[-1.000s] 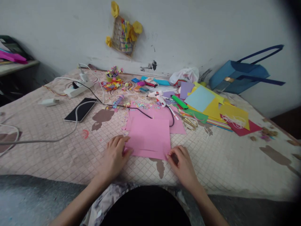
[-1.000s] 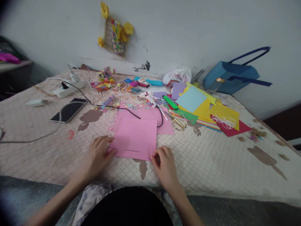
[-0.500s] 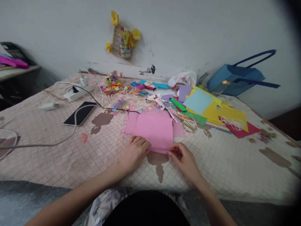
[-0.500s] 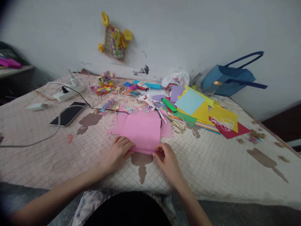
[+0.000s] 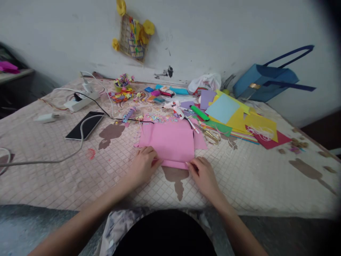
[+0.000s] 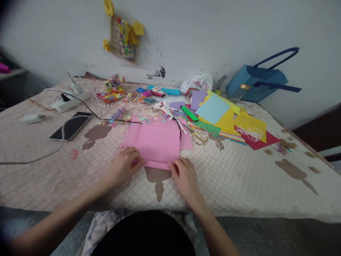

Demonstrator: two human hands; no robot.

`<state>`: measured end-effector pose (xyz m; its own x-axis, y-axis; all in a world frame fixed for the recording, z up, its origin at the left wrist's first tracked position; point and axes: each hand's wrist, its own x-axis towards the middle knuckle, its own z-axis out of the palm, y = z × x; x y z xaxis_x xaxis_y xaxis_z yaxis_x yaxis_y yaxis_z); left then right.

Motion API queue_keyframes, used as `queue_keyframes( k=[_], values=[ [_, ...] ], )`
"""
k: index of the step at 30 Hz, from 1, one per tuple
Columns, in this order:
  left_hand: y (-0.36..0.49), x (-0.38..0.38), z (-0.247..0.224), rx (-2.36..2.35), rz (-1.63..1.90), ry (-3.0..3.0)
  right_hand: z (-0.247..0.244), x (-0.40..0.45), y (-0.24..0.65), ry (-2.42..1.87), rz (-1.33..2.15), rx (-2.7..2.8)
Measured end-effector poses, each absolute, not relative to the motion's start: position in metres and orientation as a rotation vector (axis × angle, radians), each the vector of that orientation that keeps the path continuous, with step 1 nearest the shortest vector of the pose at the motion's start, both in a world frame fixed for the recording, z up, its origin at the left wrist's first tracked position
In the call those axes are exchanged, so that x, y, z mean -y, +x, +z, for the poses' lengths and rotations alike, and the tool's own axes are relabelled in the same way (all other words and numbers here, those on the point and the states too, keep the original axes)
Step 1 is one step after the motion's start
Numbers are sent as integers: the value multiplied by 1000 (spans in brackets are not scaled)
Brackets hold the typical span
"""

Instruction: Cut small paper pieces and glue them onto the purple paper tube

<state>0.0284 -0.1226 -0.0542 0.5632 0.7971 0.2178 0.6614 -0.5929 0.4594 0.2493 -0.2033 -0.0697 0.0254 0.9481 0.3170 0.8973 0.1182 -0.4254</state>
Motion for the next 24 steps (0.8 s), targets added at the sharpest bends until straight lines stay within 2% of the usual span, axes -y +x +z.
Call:
queue_keyframes(
  k=[10, 24],
  values=[
    [13, 125, -61, -1437, 662, 2397, -81, 204, 255, -1864, 0, 1845],
    [8, 127, -61, -1454, 706, 2370, -86, 205, 255, -1908, -15, 1853]
  ],
)
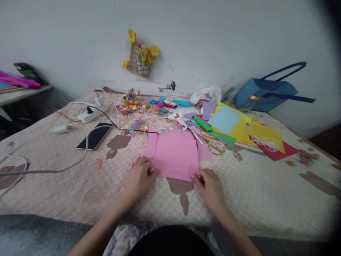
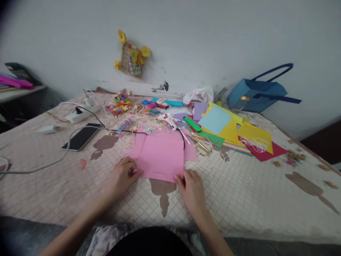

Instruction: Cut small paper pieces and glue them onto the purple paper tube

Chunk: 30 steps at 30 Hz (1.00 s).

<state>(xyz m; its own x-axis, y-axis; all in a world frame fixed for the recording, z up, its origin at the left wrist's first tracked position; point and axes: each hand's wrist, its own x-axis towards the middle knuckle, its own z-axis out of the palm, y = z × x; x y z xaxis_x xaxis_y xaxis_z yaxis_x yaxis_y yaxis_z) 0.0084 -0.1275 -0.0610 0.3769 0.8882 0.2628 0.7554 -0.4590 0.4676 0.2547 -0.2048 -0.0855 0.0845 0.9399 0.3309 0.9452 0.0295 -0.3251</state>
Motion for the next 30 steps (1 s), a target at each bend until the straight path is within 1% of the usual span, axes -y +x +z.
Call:
queue_keyframes(
  k=[10, 19, 25, 30],
  values=[
    [6, 125, -63, -1422, 724, 2360, -88, 205, 257, -1877, 10, 1867],
    [3, 123, -67, -1402, 703, 2347, -79, 207, 255, -1842, 137, 1791],
    [-1, 123, -65, -1261, 658, 2368, -72, 215, 255, -1733, 268, 1845],
    [0, 123, -64, -1277, 641, 2360, -74, 216, 255, -1751, 254, 1839]
  ],
)
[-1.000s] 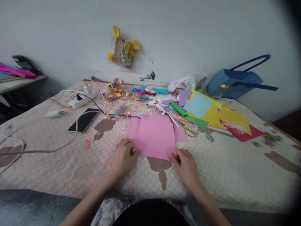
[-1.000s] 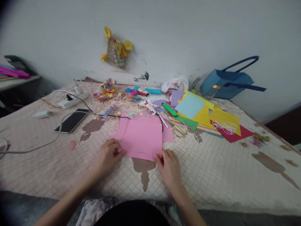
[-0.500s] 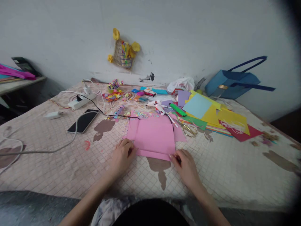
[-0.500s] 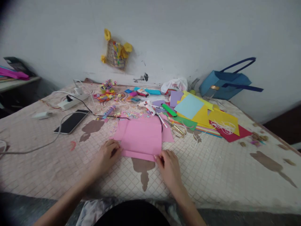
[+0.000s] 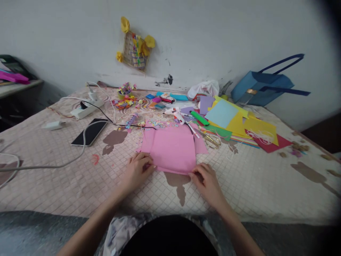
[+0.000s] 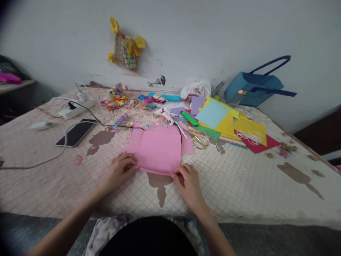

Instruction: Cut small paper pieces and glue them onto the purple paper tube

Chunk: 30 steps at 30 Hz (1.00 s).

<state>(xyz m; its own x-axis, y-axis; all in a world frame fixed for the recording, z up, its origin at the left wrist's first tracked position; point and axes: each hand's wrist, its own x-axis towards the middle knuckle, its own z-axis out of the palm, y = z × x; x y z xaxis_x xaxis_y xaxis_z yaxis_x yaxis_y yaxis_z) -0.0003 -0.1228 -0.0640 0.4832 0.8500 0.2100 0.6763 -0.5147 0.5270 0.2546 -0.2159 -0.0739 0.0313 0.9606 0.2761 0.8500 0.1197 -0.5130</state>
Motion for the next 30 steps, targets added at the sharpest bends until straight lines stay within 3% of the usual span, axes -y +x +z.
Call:
queue_keyframes(
  k=[11, 30],
  values=[
    [8, 125, -62, -1430, 626, 2355, -80, 210, 248, -1882, 23, 1792],
    [5, 121, -71, -1403, 685, 2343, -79, 212, 250, -1890, 43, 1773]
  ],
)
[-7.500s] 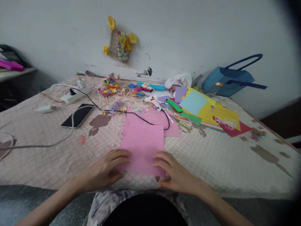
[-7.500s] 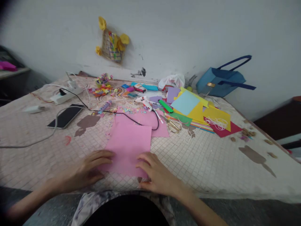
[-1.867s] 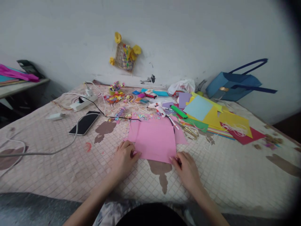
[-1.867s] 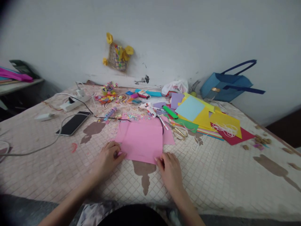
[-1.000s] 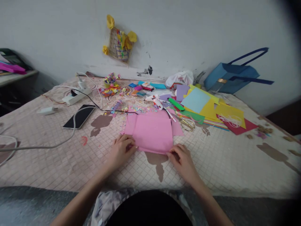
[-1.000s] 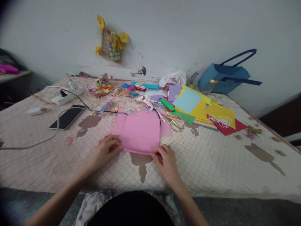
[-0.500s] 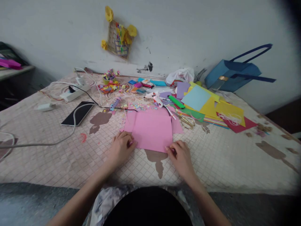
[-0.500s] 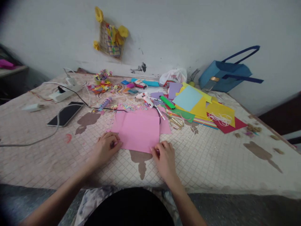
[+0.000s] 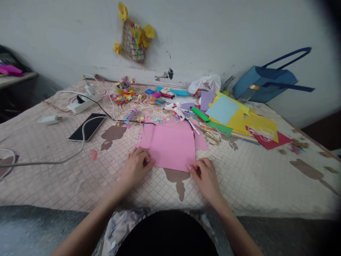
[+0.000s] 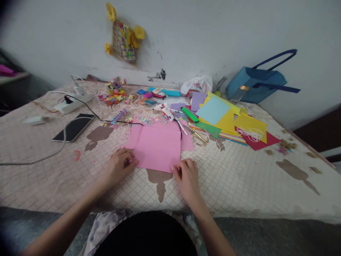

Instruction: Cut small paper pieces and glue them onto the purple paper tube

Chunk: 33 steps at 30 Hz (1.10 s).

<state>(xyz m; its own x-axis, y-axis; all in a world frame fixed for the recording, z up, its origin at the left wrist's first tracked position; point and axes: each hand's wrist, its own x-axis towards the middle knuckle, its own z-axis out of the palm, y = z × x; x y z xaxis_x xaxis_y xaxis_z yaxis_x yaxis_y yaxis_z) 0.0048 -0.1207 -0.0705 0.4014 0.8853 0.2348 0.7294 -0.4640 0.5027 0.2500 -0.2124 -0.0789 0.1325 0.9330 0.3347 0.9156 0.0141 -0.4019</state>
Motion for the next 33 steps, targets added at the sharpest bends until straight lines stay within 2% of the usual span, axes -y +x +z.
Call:
queue_keyframes(
  k=[33],
  values=[
    [3, 121, -69, -1397, 656, 2366, -84, 211, 258, -1822, 22, 1790]
  ],
)
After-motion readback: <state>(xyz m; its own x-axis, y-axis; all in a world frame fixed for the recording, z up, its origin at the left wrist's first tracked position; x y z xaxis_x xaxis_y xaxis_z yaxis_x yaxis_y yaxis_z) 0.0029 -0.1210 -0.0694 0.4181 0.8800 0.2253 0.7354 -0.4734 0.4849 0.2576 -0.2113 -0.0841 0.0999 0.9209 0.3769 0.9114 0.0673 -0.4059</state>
